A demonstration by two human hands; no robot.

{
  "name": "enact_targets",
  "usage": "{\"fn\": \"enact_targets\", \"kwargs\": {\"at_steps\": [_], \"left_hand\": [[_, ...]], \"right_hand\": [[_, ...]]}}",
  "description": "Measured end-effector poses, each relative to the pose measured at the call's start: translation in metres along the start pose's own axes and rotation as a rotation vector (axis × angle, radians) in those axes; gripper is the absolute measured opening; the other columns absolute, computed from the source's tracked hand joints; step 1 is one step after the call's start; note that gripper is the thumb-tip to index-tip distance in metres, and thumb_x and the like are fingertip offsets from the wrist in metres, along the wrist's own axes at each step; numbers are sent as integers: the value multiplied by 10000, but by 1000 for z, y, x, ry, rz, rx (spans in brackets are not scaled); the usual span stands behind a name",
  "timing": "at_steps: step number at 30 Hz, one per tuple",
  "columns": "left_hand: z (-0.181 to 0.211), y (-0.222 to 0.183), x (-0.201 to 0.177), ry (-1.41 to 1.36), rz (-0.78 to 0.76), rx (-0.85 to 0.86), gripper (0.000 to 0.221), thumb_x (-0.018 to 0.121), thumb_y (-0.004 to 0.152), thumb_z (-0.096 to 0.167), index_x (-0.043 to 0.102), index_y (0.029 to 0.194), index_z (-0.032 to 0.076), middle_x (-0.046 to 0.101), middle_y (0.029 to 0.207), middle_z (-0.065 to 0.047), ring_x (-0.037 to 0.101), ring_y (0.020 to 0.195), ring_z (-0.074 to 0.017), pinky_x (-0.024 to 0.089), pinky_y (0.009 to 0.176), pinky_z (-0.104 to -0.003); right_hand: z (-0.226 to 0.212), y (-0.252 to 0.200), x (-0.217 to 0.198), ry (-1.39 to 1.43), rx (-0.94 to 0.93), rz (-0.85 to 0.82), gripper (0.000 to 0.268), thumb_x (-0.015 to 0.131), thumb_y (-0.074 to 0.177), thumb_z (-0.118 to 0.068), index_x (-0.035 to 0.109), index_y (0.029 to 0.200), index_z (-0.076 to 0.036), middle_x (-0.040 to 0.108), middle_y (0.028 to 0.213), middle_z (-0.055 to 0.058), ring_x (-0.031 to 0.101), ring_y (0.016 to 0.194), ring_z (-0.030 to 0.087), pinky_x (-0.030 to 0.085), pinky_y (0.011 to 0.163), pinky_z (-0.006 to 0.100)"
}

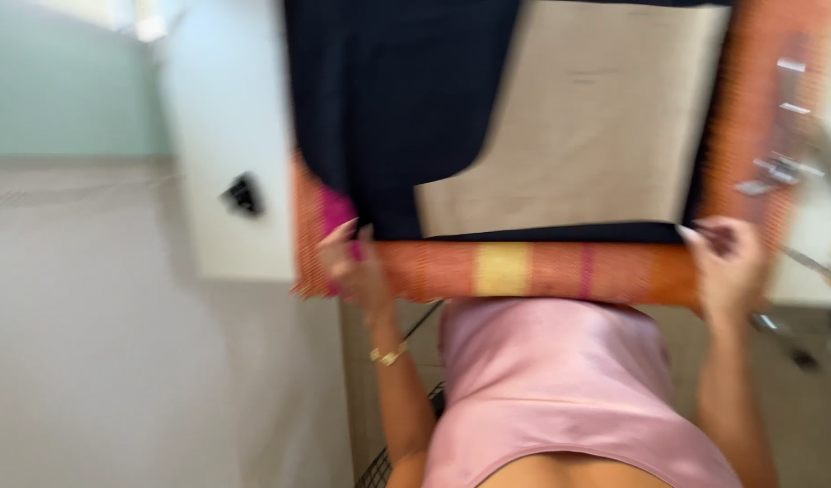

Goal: The person lays out black fabric on a table, positions a paper pattern piece on top, and traces the outline using tailor's chalk.

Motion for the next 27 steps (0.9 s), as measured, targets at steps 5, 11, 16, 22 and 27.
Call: {"fn": "enact_targets", "kwargs": {"at_steps": [5,11,16,22,27], "left_hand": [[-14,-8,1,30,33,108,194,899,998,188,780,1117,92,715,1056,-76,672,1014,-311,537,932,-419],[-18,-7,-4,65,48,55,180,952,999,100,788,1074,104,691,987,-43,648,858,-265,566,767,-353],[-33,-11,-4,85,38,3,205,974,998,108,771,1017,78,700,955,-47,632,776,-245,537,711,-342],[-33,-14,-5,105,40,-58,270,981,983,110,717,998,56,712,936,-69,670,761,-266,547,694,-343],[-46,-16,-2,59,57,-33,231,981,953,146,784,1067,105,708,888,-74,661,723,-249,540,655,-315]], "right_hand": [[-37,-3,-6,-48,77,33,168,862,1049,-94,756,1175,-63,747,1041,95,693,937,194,560,869,323],[-36,-5,-10,45,124,78,259,878,1000,-85,734,1207,-27,755,982,141,724,853,219,596,774,329],[-35,-8,-14,71,161,50,260,883,1002,-132,747,1205,-41,760,992,124,737,874,208,602,773,320],[-15,-4,-7,61,185,-6,333,933,971,-254,778,1202,-70,730,1005,112,711,859,195,590,756,320],[-5,4,4,8,63,-41,428,927,987,-268,769,1272,10,667,1035,185,641,845,256,563,746,372]]}}
Point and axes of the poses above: each hand's wrist, its own y-axis towards the middle knuckle, its own x-axis out of the palm, z = x × y, the point moved 5 cm from there along y, towards the middle knuckle
